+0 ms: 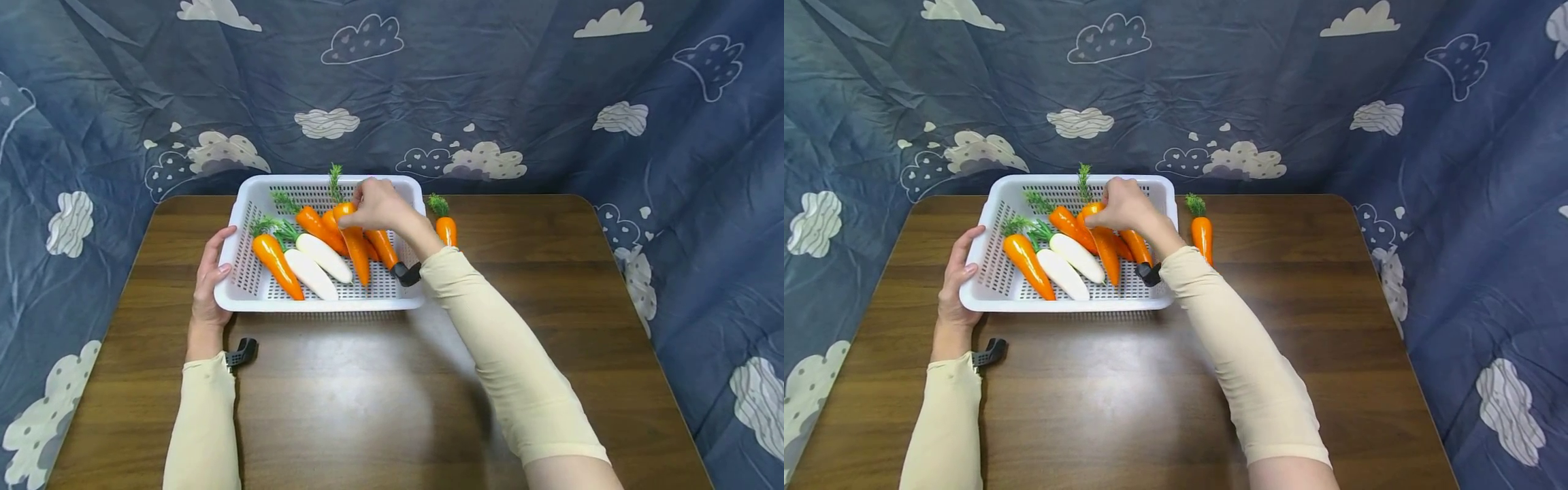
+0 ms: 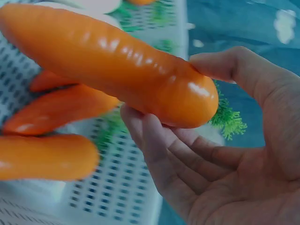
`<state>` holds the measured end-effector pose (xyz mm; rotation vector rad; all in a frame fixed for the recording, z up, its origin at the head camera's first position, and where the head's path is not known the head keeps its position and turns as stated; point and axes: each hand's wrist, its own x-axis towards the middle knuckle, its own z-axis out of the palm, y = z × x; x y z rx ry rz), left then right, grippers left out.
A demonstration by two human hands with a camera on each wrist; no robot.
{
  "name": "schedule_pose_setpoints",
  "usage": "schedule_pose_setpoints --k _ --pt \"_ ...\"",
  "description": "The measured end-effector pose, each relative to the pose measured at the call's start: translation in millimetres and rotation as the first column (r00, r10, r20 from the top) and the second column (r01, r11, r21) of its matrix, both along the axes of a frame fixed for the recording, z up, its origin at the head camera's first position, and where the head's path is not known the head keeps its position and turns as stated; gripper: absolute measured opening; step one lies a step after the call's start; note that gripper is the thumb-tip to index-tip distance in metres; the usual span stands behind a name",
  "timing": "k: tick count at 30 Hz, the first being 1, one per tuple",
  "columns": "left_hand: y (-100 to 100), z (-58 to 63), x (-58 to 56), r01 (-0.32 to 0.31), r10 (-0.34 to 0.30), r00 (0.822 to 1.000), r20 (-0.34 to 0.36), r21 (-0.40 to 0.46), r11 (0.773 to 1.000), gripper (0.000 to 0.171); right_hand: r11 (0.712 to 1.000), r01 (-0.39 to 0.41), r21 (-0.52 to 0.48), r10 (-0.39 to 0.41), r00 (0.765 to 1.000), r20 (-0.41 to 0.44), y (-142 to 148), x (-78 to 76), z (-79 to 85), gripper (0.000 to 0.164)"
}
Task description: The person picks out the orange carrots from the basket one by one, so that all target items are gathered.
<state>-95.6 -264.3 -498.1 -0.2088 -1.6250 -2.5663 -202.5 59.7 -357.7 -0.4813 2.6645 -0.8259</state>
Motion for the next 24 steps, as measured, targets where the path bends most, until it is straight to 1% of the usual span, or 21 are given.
schedule_pose_setpoints --k 2,4,7,11,16,20,24 --pt "0.3 0.7 0.5 0.002 -0.002 1.000 0.003 -0.003 1.000 0.067 1.000 0.005 -0.020 -0.006 0.999 -0.040 6.6 1.1 10.1 0.032" --pt "0.0 1.5 0.6 0.005 -0.005 1.000 0.008 -0.009 1.000 0.068 0.998 0.020 -0.057 -0.023 0.998 -0.061 13.6 2.6 18.4 0.037" --pt "-0.2 2.7 1.0 0.009 -0.009 1.000 0.016 -0.016 1.000 0.068 0.994 0.048 -0.103 -0.055 0.996 -0.064 24.5 6.7 29.7 0.041" --pt "-0.5 3.7 1.0 0.012 -0.011 1.000 0.018 -0.018 1.000 0.068 0.986 0.090 -0.143 -0.100 0.993 -0.064 38.7 13.6 41.3 0.042" --pt "0.2 5.0 2.5 0.023 -0.023 1.000 0.010 -0.003 1.000 0.066 0.974 0.129 -0.185 -0.146 0.986 -0.079 57.5 23.3 50.4 0.043" --pt "0.9 5.0 3.9 0.025 -0.025 1.000 0.013 -0.004 1.000 0.066 0.965 0.149 -0.214 -0.176 0.978 -0.110 72.3 30.1 55.0 0.043" --pt "0.4 5.3 2.6 0.023 -0.022 1.000 0.018 -0.016 1.000 0.067 0.950 0.196 -0.241 -0.233 0.963 -0.133 85.7 36.7 58.3 0.043"
